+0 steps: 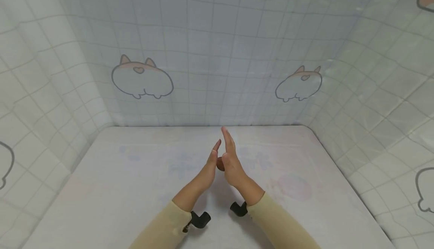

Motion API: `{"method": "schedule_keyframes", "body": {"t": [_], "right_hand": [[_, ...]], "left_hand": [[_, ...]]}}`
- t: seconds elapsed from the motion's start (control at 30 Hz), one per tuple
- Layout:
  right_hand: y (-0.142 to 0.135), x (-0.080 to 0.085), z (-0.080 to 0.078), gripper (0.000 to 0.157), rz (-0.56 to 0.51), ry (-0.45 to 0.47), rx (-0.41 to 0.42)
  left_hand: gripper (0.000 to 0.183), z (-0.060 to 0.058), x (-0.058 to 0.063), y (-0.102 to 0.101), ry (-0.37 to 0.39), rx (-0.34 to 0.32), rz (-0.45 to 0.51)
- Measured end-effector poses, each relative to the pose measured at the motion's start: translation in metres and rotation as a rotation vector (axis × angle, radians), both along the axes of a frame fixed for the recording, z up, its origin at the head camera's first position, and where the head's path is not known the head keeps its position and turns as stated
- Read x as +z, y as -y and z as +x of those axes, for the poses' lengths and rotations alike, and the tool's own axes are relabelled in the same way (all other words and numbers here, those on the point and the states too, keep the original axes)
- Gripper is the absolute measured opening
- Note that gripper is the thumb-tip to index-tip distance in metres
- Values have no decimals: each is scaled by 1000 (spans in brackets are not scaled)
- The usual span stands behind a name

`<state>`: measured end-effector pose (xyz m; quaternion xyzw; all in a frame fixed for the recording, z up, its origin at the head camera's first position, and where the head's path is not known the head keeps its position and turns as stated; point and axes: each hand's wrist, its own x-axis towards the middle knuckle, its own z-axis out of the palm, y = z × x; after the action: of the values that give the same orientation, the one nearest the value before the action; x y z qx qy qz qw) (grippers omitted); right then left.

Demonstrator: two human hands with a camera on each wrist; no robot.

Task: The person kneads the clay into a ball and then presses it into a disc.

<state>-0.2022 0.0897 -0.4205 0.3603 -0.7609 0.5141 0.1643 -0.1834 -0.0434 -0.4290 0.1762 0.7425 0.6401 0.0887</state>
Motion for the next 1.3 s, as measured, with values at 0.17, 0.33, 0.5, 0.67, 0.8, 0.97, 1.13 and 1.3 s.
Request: {"method": "schedule_keyframes", "body": {"t": [0.17, 0.33, 0.5, 0.67, 0.8, 0.97, 1.13, 1.3], "right_hand": [[-3, 0, -9, 84, 10, 6, -19], [-4, -4, -14, 85, 11, 33, 5], [-4, -13, -16, 84, 52, 61, 30], [-1, -14, -10, 87, 61, -13, 121], [1, -12, -4, 88, 44, -57, 183], [3, -20, -5, 92, 55, -148, 156], [6, -18, -1, 91, 50, -270, 160], [10, -10, 10, 88, 34, -352, 182]], "left_hand": [[74, 5, 3, 3, 35, -91, -46], [81, 7, 7, 6, 48, -158, 86], [84, 10, 19, 9, 56, -183, 318], [84, 12, 29, 12, -30, -172, 422], [86, 12, 32, 12, -68, -128, 427], [84, 12, 37, 8, -105, -11, 379], [81, 11, 41, 2, -101, 160, 271], [78, 6, 36, -2, -79, 240, 222]]}}
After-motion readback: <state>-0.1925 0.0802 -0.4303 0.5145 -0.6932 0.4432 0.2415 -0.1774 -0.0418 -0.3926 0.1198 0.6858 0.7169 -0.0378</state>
